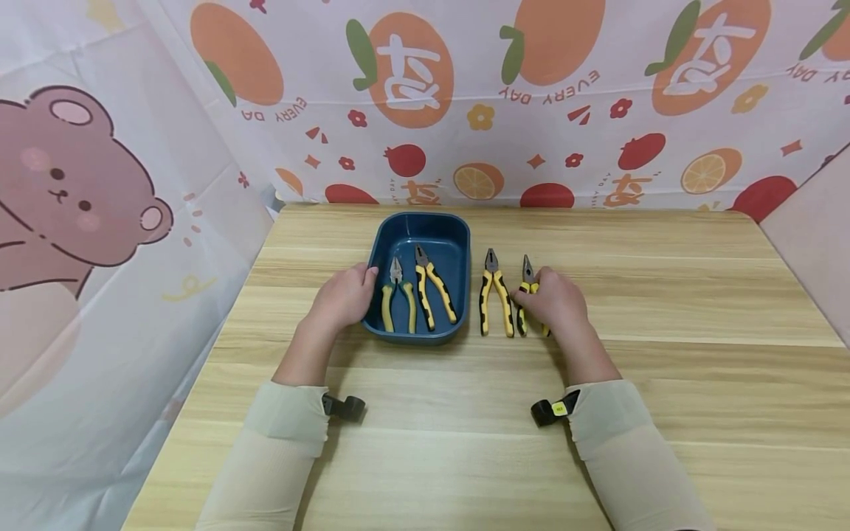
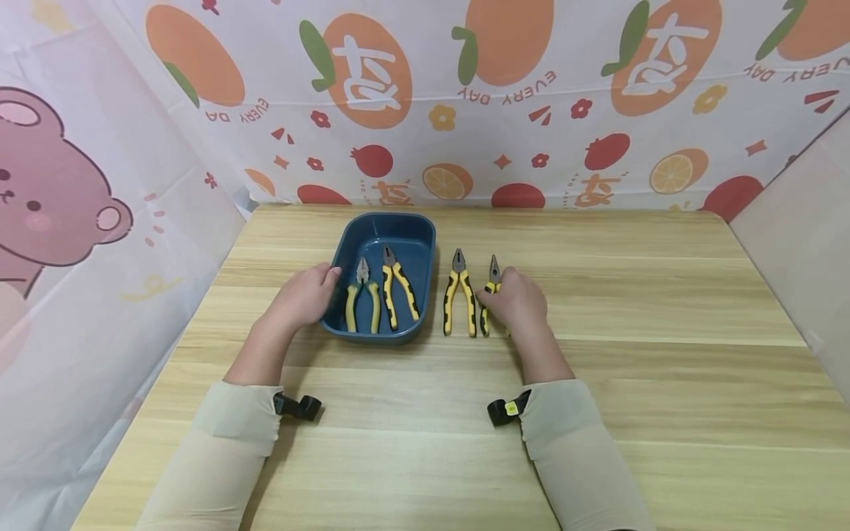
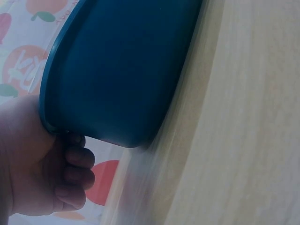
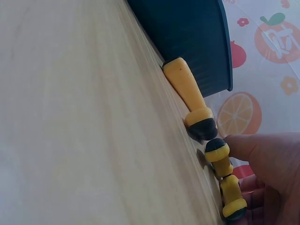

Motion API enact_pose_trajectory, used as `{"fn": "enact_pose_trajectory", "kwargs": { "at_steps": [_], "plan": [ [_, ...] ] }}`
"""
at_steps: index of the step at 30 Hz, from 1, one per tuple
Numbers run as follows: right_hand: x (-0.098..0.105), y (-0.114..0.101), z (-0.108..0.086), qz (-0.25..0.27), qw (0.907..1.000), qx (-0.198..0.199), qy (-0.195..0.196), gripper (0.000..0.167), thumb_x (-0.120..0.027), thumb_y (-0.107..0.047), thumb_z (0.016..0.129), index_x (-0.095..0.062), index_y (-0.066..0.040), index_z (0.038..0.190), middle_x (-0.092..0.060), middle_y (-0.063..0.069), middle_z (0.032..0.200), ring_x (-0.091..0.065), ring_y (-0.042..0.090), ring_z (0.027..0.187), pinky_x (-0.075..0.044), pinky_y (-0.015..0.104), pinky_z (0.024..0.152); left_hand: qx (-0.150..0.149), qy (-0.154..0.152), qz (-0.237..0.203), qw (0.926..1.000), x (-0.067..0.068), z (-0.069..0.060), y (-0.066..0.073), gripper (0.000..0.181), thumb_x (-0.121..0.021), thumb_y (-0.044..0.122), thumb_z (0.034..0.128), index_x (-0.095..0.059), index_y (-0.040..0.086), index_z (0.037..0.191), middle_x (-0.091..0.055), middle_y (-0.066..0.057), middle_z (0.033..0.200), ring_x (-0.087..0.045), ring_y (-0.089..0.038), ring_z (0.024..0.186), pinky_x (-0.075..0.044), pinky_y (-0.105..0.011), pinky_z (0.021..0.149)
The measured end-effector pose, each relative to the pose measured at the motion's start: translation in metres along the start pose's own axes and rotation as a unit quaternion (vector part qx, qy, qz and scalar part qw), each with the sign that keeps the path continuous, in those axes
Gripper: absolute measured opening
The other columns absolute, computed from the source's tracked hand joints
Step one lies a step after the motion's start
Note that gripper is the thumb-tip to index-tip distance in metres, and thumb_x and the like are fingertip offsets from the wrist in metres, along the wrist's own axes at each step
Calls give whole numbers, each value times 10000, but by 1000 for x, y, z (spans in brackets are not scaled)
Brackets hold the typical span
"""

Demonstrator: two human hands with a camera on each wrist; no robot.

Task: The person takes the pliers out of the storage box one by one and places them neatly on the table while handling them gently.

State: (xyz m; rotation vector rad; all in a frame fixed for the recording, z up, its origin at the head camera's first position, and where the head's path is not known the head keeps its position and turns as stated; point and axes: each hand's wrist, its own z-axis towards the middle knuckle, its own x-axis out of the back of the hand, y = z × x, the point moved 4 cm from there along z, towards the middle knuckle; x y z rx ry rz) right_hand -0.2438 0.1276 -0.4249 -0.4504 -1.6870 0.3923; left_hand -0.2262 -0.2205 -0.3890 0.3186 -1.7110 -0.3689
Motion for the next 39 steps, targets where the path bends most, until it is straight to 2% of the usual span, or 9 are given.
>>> {"fn": "enact_pose_trajectory", "kwargs": {
  "at_steps": [18, 39],
  "plan": [
    [1, 2, 2, 14, 10000, 24, -65, 506, -650, -503, 874, -561, -31, 1033, -596, 132, 898, -545, 279, 775, -426, 343, 610, 42, -28, -36, 10000, 0, 1, -1, 561, -219, 382, 1080, -464, -9, 1399, -523, -240, 1398, -492, -412, 1292, -380, -579, 1070],
    [-1, 2, 2, 67, 10000, 16, -58, 499, -654, -500, 872, -570, -29, 1015, -584, 125, 863, -540, 267, 740, -419, 332, 576, 26, -40, -34, 10000, -1, 0, -2, 557, -220, 382, 1081, -472, -9, 1387, -540, -240, 1374, -518, -400, 1263, -397, -574, 1053]
  ]
}}
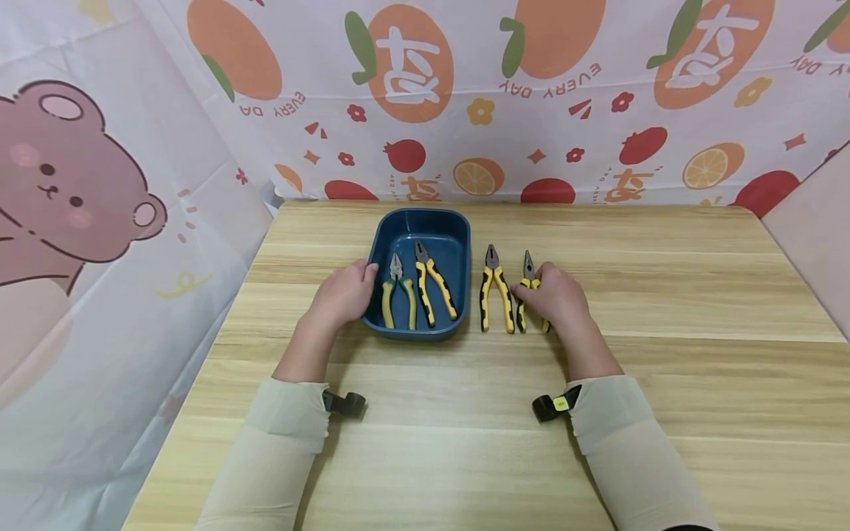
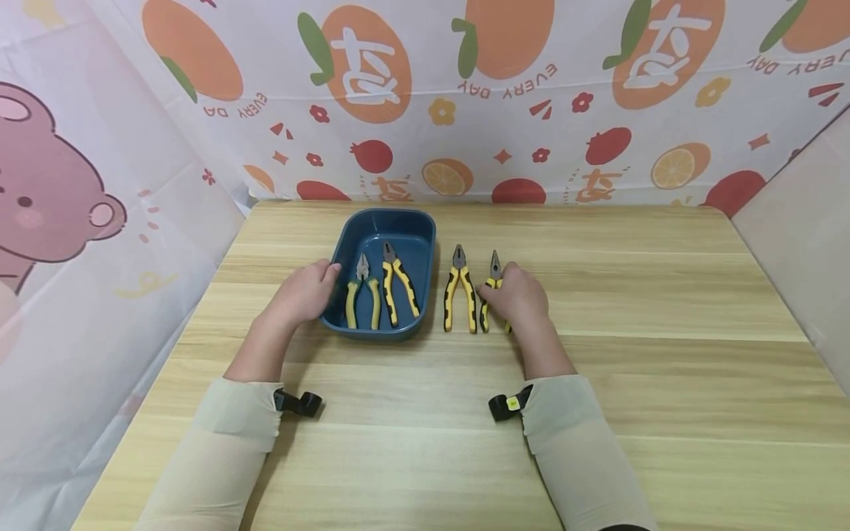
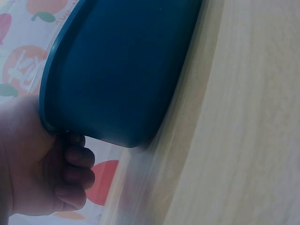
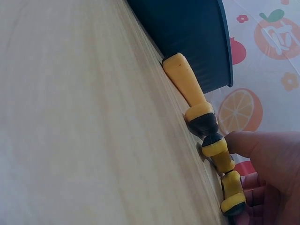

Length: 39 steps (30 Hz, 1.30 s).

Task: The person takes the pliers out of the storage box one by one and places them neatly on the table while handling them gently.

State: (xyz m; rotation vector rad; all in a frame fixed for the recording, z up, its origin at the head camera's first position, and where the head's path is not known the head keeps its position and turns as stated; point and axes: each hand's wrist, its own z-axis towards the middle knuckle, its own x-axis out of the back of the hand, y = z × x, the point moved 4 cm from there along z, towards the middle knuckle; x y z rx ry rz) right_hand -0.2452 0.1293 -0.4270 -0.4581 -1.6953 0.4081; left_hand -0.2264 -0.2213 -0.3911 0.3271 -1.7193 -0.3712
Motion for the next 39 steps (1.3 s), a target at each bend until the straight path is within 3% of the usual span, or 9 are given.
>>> {"fn": "enact_pose_trajectory", "kwargs": {
  "at_steps": [39],
  "plan": [
    [3, 0, -1, 44, 10000, -11, -50, 505, -629, -523, 883, -571, -37, 1004, -595, 135, 909, -542, 268, 760, -421, 331, 591, 41, -65, -27, 10000, 1, 0, 0, 551, -213, 391, 1081, -490, 4, 1358, -555, -228, 1349, -544, -379, 1211, -415, -568, 1030]
  ]
}}
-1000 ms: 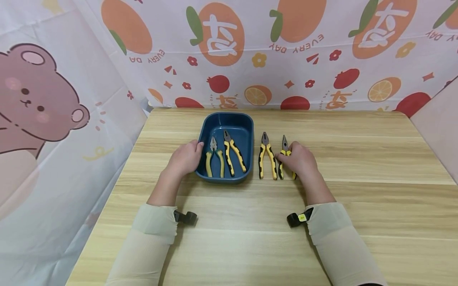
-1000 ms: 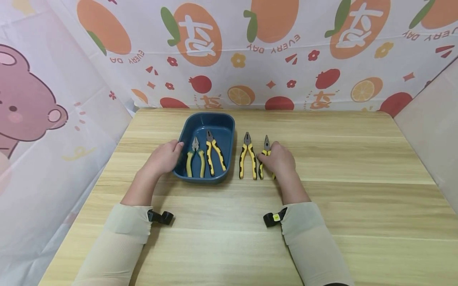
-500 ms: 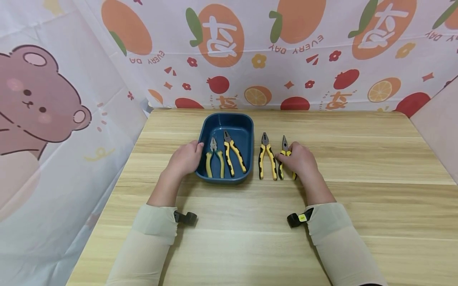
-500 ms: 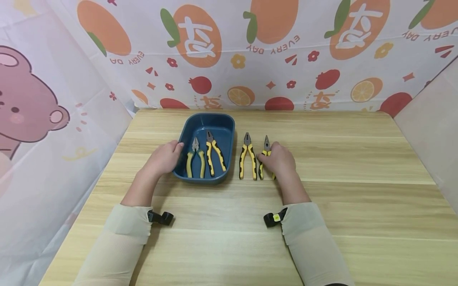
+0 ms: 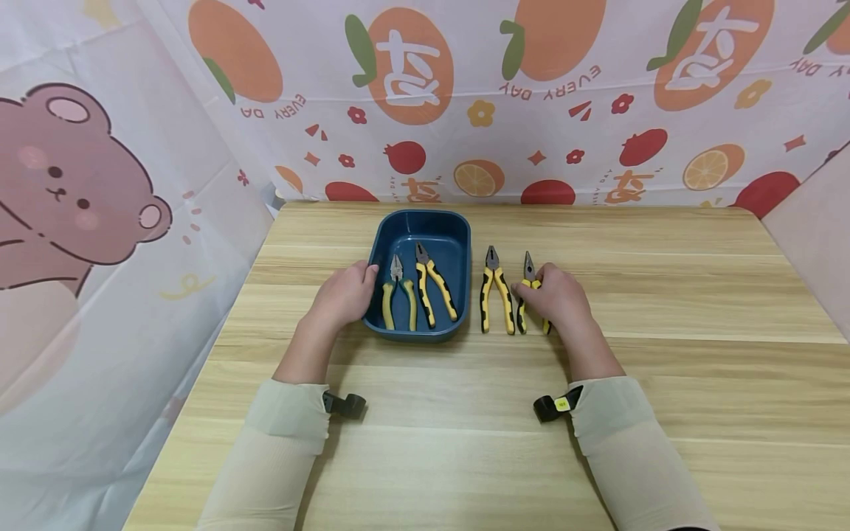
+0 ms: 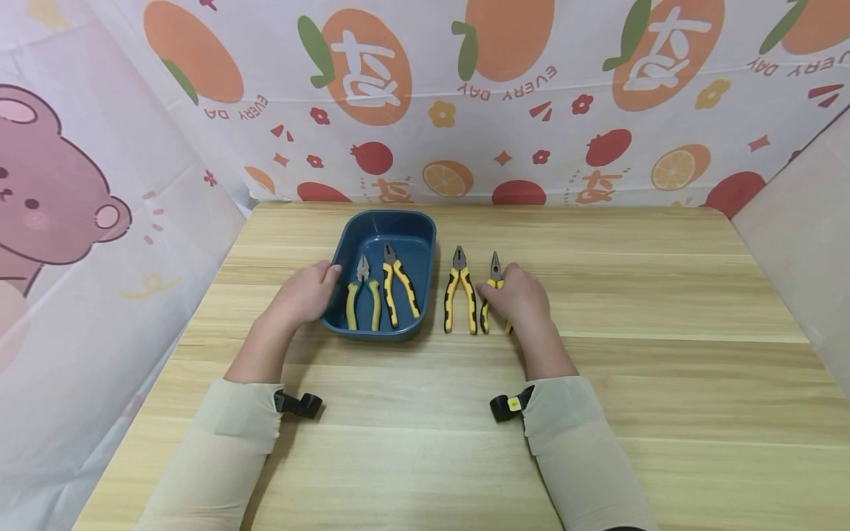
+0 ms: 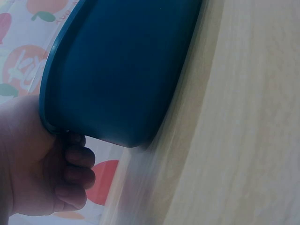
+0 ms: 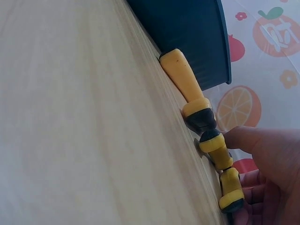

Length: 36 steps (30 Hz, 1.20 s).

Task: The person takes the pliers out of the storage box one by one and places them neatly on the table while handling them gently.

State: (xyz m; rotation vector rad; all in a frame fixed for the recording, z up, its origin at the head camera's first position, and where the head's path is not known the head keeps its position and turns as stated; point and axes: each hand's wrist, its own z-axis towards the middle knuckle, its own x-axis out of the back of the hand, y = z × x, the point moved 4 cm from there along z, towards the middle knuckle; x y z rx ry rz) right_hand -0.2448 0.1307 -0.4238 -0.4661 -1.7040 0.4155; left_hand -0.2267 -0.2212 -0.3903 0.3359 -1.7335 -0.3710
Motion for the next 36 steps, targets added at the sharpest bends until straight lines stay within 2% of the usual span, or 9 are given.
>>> {"fn": "enact_pose_trajectory", "kwargs": {
  "at_steps": [5, 9, 20, 24, 27, 31, 34, 36],
  "plan": [
    [1, 0, 0, 33, 10000, -4, -4, 495, -636, -514, 882, -572, -36, 992, -588, 129, 882, -539, 257, 728, -419, 322, 567, -4, -7, -3, 10000, 0, -1, 1, 557, -211, 389, 1081, -480, 0, 1375, -545, -232, 1366, -533, -389, 1239, -407, -573, 1042],
    [1, 0, 0, 32, 10000, -22, -18, 497, -633, -514, 883, -571, -35, 998, -590, 132, 888, -543, 255, 722, -424, 321, 563, -9, 3, -21, 10000, 1, -1, 1, 554, -210, 390, 1081, -489, 0, 1359, -558, -228, 1342, -550, -376, 1196, -418, -568, 1029],
    [1, 2, 2, 47, 10000, 38, -3, 532, -617, -538, 884, -583, -27, 1025, -627, 158, 981, -568, 283, 808, -443, 343, 627, -19, 15, -13, 10000, 0, -1, 0, 555, -210, 393, 1081, -492, 1, 1354, -565, -227, 1326, -555, -366, 1169, -418, -564, 1029],
    [4, 1, 0, 119, 9999, 59, 72, 556, -604, -533, 903, -583, -8, 1084, -642, 193, 1074, -594, 315, 878, -482, 391, 698, -11, 2, -37, 10000, 0, 0, -1, 564, -207, 396, 1081, -479, 0, 1377, -550, -228, 1357, -542, -376, 1212, -405, -566, 1049],
    [10, -2, -2, 220, 9992, 116, 302, 584, -593, -516, 923, -564, 8, 1177, -649, 220, 1105, -610, 338, 909, -502, 436, 737, 6, -3, -64, 10000, -1, 1, -2, 570, -208, 402, 1080, -469, 3, 1394, -537, -225, 1382, -528, -379, 1244, -390, -568, 1067],
    [17, -14, -8, 331, 9955, 452, 767, 595, -577, -505, 942, -548, -14, 1276, -671, 168, 939, -615, 295, 799, -496, 414, 674, 21, 10, -54, 10000, -2, 2, -2, 565, -211, 406, 1079, -480, 10, 1379, -550, -217, 1360, -541, -366, 1214, -394, -564, 1063],
    [18, -32, -14, 450, 9881, 981, 1097, 545, -586, -468, 953, -572, -36, 1285, -623, 100, 815, -569, 249, 707, -461, 371, 619, 34, 16, -51, 10000, -2, 2, -2, 560, -213, 404, 1079, -482, 12, 1375, -556, -214, 1349, -545, -360, 1201, -396, -561, 1062],
    [17, -46, -18, 548, 9806, 1362, 1298, 496, -602, -431, 956, -594, -46, 1269, -588, 78, 805, -536, 233, 694, -446, 356, 611, 31, 32, -66, 10000, -3, 2, -2, 557, -215, 400, 1079, -482, 11, 1375, -555, -215, 1351, -542, -364, 1210, -394, -562, 1064]
  ]
}}
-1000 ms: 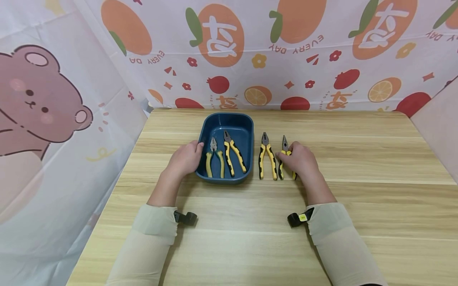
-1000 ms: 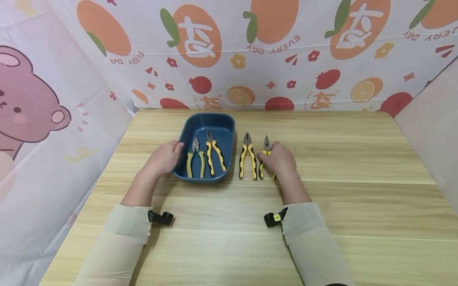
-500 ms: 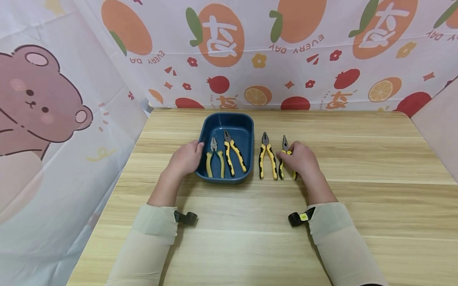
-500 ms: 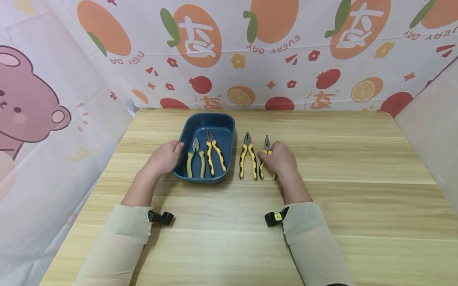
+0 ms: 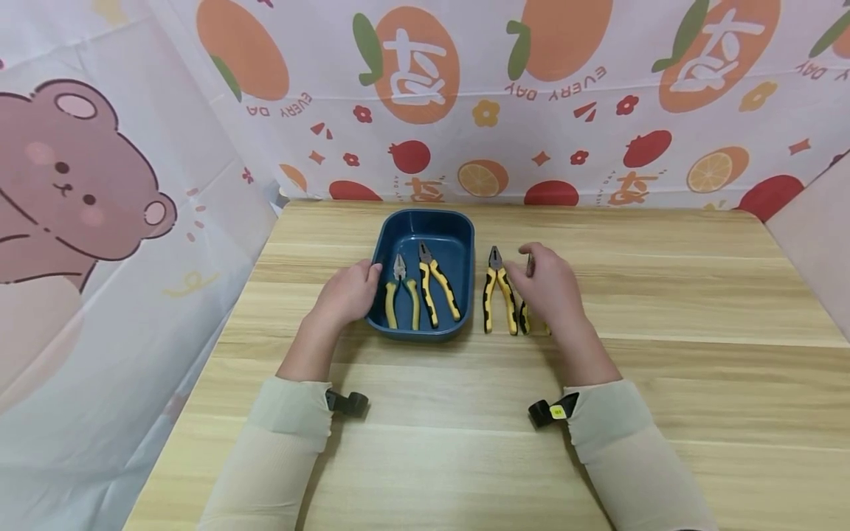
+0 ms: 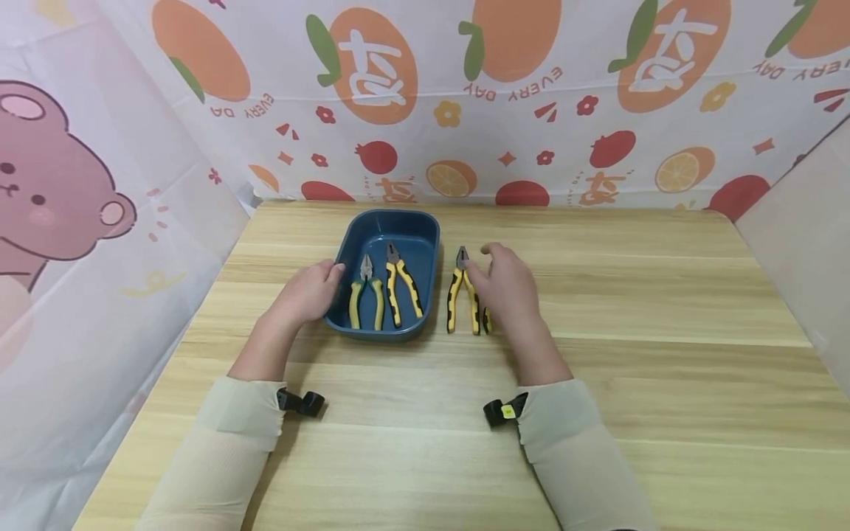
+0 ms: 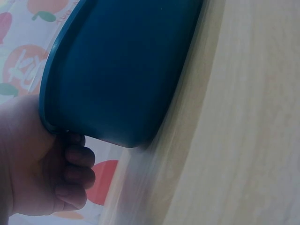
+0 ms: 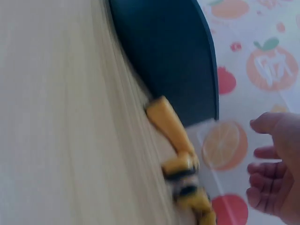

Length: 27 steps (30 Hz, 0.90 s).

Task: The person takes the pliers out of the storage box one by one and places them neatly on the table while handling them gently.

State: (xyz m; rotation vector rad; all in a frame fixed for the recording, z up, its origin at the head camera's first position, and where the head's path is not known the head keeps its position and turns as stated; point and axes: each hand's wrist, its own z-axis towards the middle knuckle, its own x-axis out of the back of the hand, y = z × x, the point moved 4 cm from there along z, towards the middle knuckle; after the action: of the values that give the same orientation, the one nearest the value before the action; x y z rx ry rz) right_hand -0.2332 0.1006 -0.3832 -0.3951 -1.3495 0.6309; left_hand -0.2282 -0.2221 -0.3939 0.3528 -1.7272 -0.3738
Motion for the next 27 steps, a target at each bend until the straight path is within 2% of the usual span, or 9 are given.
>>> {"fn": "enact_pose_trajectory", "kwargs": {
  "at_steps": [5, 9, 12, 13, 16, 21, 27],
  "plan": [
    [-11, -42, 1, 167, 9956, 901, 169, 421, -614, -363, 966, -621, -51, 1248, -618, 116, 958, -553, 241, 847, -499, 369, 721, 3, 43, -27, 10000, 3, -1, 0, 550, -221, 391, 1080, -488, 7, 1369, -557, -219, 1351, -537, -370, 1228, -394, -561, 1064],
    [-24, -70, 4, -48, 9901, 1401, -12, 409, -615, -353, 968, -623, -62, 1255, -648, 119, 1145, -566, 268, 1089, -514, 408, 924, 44, -4, -89, 10000, 4, -3, 0, 552, -221, 390, 1081, -491, 4, 1368, -557, -213, 1353, -543, -362, 1217, -399, -555, 1064],
    [-37, -85, 8, -409, 9859, 1602, -246, 410, -608, -366, 970, -625, -75, 1258, -636, 99, 1200, -536, 270, 1177, -470, 415, 1018, 56, -36, -116, 9999, 5, -4, 1, 554, -223, 389, 1081, -494, 1, 1367, -555, -213, 1361, -543, -362, 1226, -398, -554, 1067],
    [-42, -89, 10, -543, 9842, 1646, -355, 413, -605, -369, 970, -625, -76, 1261, -634, 100, 1195, -536, 271, 1163, -467, 411, 1018, 48, -37, -116, 9999, 6, -5, 2, 554, -223, 387, 1081, -492, -1, 1372, -551, -215, 1368, -539, -364, 1238, -394, -555, 1070],
    [-57, -99, 17, -963, 9787, 1665, -712, 451, -601, -399, 967, -618, -79, 1285, -624, 103, 1194, -536, 269, 1125, -461, 409, 1012, 40, -3, -100, 9999, 5, -5, 1, 554, -227, 386, 1080, -497, -3, 1367, -553, -220, 1368, -534, -374, 1253, -394, -556, 1071],
    [-81, -105, 29, -1548, 9688, 1454, -1277, 494, -603, -433, 957, -611, -69, 1292, -632, 120, 1236, -558, 283, 1132, -464, 433, 1020, 16, 6, -49, 10000, 2, -5, 1, 554, -228, 388, 1080, -506, -7, 1351, -560, -223, 1359, -535, -385, 1253, -404, -555, 1061],
    [-97, -107, 40, -2344, 9525, 1054, -1635, 467, -569, -464, 962, -647, -83, 1222, -659, 108, 1158, -588, 287, 1041, -482, 454, 953, -5, 40, -41, 10000, 3, -5, 4, 527, -239, 391, 1080, -532, 16, 1307, -591, -200, 1303, -574, -358, 1175, -438, -545, 1023]
  ]
}}
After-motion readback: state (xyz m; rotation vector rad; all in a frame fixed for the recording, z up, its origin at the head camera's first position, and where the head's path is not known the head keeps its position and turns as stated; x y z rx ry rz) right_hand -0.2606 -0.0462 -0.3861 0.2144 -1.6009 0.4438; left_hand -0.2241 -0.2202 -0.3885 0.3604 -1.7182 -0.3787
